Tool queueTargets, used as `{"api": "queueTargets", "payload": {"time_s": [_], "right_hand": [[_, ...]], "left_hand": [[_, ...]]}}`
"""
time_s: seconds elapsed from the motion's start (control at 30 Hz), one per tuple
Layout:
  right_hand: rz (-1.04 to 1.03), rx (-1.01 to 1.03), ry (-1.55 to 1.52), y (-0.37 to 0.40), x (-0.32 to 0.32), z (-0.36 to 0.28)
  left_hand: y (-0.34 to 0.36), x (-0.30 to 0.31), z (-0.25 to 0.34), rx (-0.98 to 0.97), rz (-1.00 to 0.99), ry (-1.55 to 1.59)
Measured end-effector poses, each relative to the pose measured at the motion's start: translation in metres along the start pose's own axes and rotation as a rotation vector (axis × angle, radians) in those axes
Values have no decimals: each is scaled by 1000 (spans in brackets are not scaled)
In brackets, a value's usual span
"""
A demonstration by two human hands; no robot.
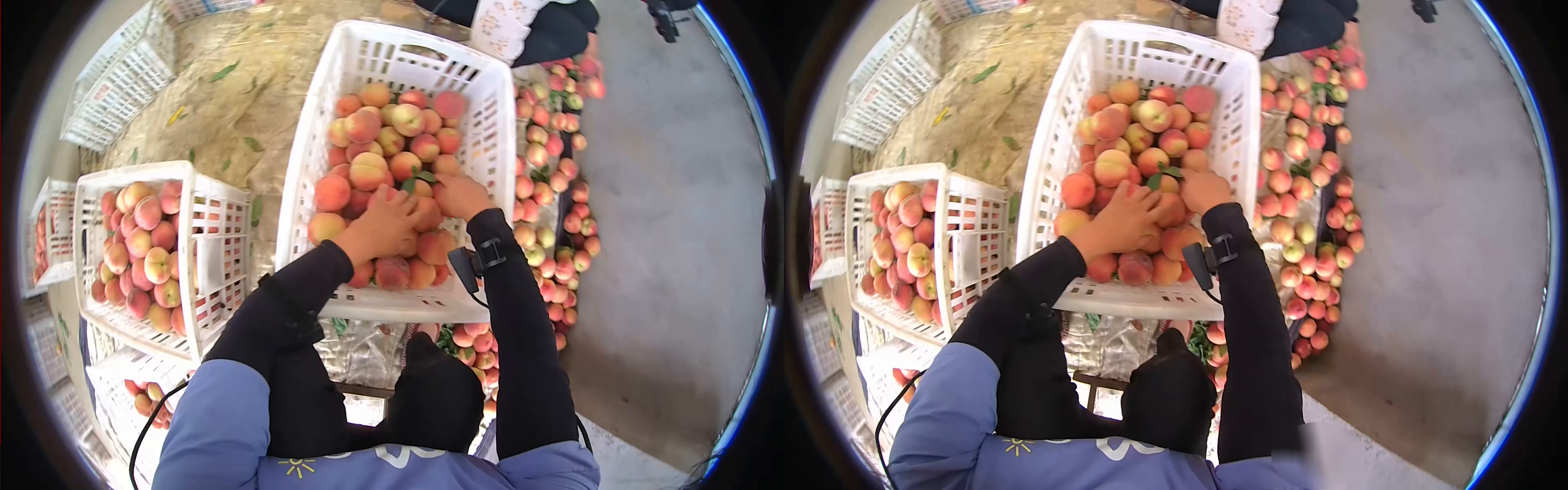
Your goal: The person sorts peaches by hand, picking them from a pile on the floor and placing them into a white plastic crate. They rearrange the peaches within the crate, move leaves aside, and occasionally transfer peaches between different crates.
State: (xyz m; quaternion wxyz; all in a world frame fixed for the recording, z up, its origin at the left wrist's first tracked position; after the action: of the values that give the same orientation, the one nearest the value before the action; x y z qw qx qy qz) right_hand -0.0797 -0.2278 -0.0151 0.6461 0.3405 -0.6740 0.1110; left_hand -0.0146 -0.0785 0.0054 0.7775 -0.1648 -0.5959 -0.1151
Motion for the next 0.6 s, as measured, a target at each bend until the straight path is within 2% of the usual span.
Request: {"api": "queueTargets", "payload": {"time_s": [0.03,0.07,0.1,0.17,0.2,0.23,0.27,0.3,0.33,0.37,0.4,0.43,0.47,0.5,0.53,0.57,0.6], "right_hand": [[-28,-18,95,-1,-14,-6],[-29,3,62,-1,-24,-12],[17,-5,240,0,-4,25],[93,0,320,14,-7,22],[119,-8,328,31,-9,22],[201,61,298,40,-6,24],[251,113,208,44,-2,18],[209,109,319,35,-13,27],[88,115,326,37,-1,9],[23,86,338,34,5,3],[-5,119,411,33,8,-1],[137,114,354,26,-1,12],[229,153,131,36,19,0],[59,152,54,47,33,-13],[-211,118,121,44,18,-4],[-206,131,119,51,26,-14],[-337,44,-84,67,27,-23]], "left_hand": [[9,9,2,-25,50,-40],[12,17,7,-63,103,-76],[-23,12,20,-71,195,-22],[-16,19,13,-11,121,141],[-9,15,24,-223,187,44],[-23,8,7,127,-54,460],[-18,11,12,102,183,424],[-12,27,14,85,228,421],[-15,26,13,84,134,436],[-21,2,9,72,299,403],[-18,20,8,141,159,311],[-5,31,16,119,291,34],[-5,23,17,133,366,-41],[-8,15,18,130,443,-92],[-9,12,17,148,442,-105],[-13,6,15,142,377,12],[-19,0,14,131,313,130]]}}
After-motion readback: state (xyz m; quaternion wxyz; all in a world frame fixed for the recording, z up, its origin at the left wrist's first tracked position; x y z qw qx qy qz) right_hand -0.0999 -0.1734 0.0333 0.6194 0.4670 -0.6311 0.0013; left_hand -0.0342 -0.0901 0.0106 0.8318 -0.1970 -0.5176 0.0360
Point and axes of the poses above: each hand's wrist, its own y-axis away from the middle knuckle, its own x-axis out of the back of the hand, z = x × y, the point moved 8 cm from there along -y, towards the middle knuckle, and after that the axes turned 12 degrees about -x, right-handed, at the moved point
